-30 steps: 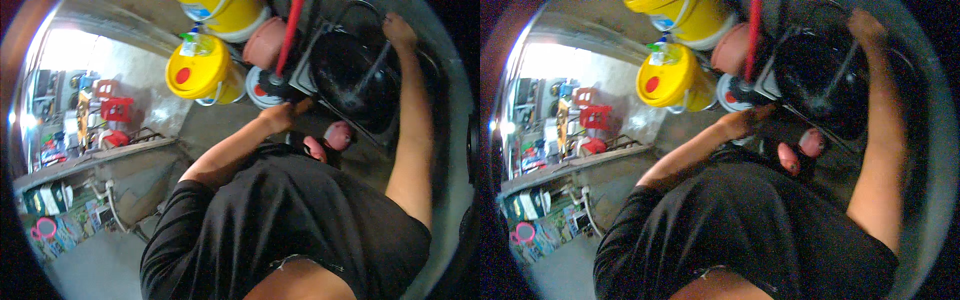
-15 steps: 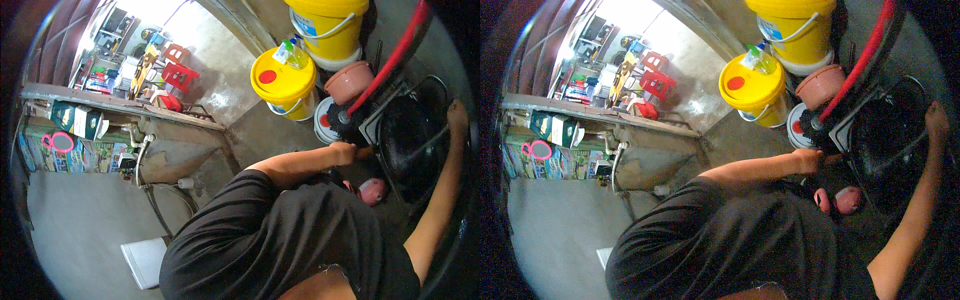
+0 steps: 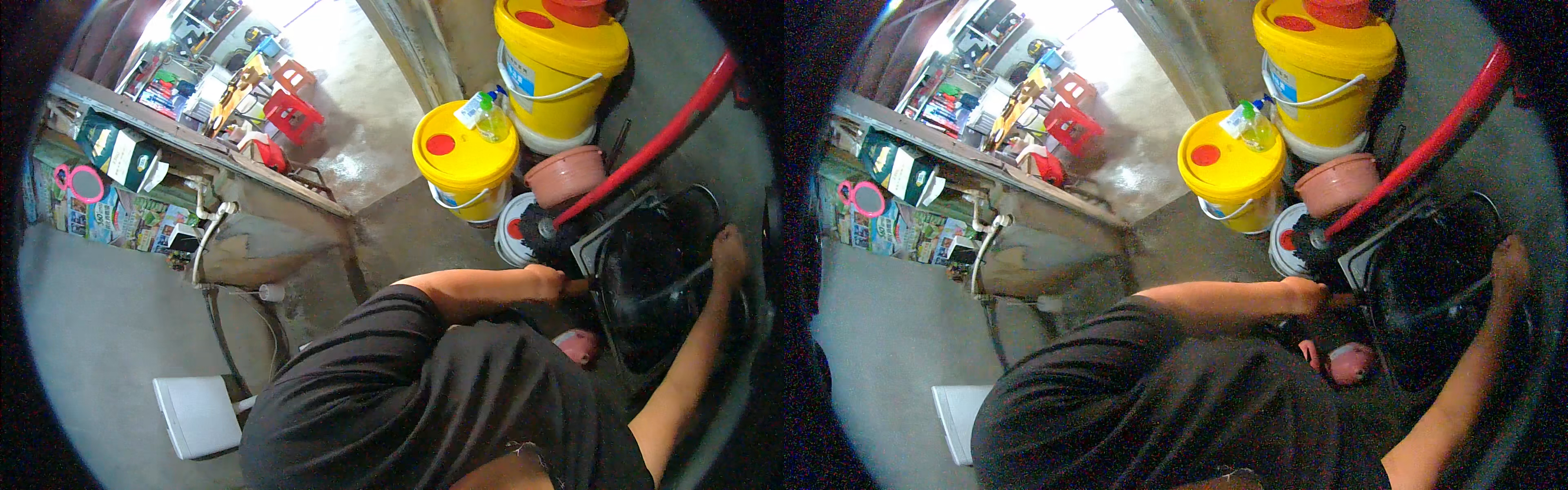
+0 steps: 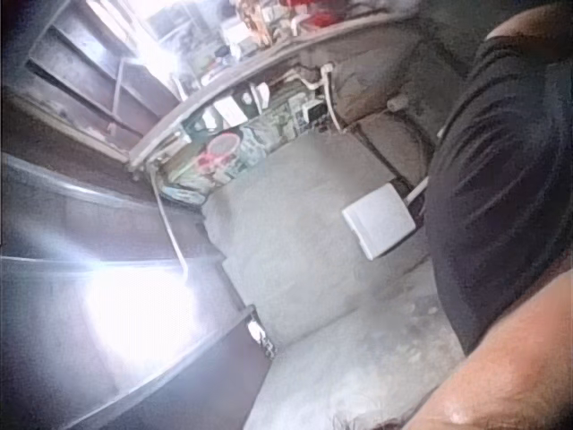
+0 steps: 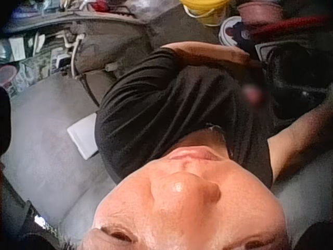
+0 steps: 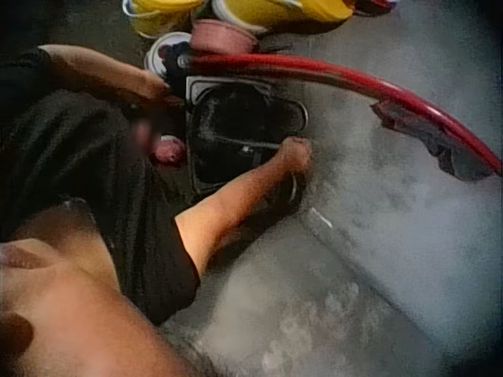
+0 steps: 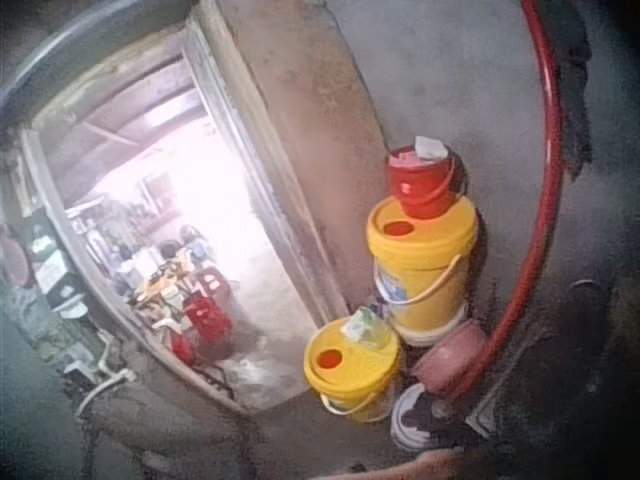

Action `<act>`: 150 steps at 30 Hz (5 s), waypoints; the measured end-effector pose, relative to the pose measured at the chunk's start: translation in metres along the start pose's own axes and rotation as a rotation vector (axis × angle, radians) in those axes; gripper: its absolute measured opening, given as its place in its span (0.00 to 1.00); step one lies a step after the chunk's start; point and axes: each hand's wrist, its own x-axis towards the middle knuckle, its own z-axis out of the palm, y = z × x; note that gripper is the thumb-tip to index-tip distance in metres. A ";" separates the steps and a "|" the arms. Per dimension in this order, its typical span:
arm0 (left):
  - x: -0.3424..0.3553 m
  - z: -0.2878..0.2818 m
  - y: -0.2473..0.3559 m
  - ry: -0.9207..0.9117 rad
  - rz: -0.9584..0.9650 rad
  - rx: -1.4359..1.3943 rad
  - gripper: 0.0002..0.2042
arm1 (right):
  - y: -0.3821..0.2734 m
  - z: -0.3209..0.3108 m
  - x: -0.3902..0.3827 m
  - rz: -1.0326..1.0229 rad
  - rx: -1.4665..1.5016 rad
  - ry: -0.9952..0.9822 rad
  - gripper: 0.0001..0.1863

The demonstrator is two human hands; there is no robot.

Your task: The person washes a frying pan under running water, then moves to a table to wipe the pan and several bowls with a cloth. The person places the cleaned items into a red dish rack.

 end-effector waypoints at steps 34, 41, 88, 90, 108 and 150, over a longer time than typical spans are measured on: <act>0.027 0.017 -0.040 0.074 0.432 0.215 0.16 | -0.021 -0.040 -0.027 0.029 0.162 0.200 0.13; 0.037 0.025 -0.050 0.011 0.409 0.124 0.14 | -0.023 -0.043 -0.031 0.019 0.166 0.227 0.11; 0.047 0.032 -0.057 -0.068 0.348 0.451 0.29 | -0.019 -0.035 -0.026 0.096 0.145 0.138 0.11; 0.030 0.017 -0.039 -0.095 0.352 0.365 0.29 | -0.021 -0.041 -0.027 0.077 0.137 0.129 0.11; -0.029 -0.030 0.018 -0.142 0.139 0.153 0.22 | -0.027 -0.036 -0.027 0.111 0.231 0.143 0.12; 0.031 0.016 -0.046 -0.003 0.711 0.914 0.21 | -0.028 -0.054 -0.031 0.134 0.241 0.106 0.13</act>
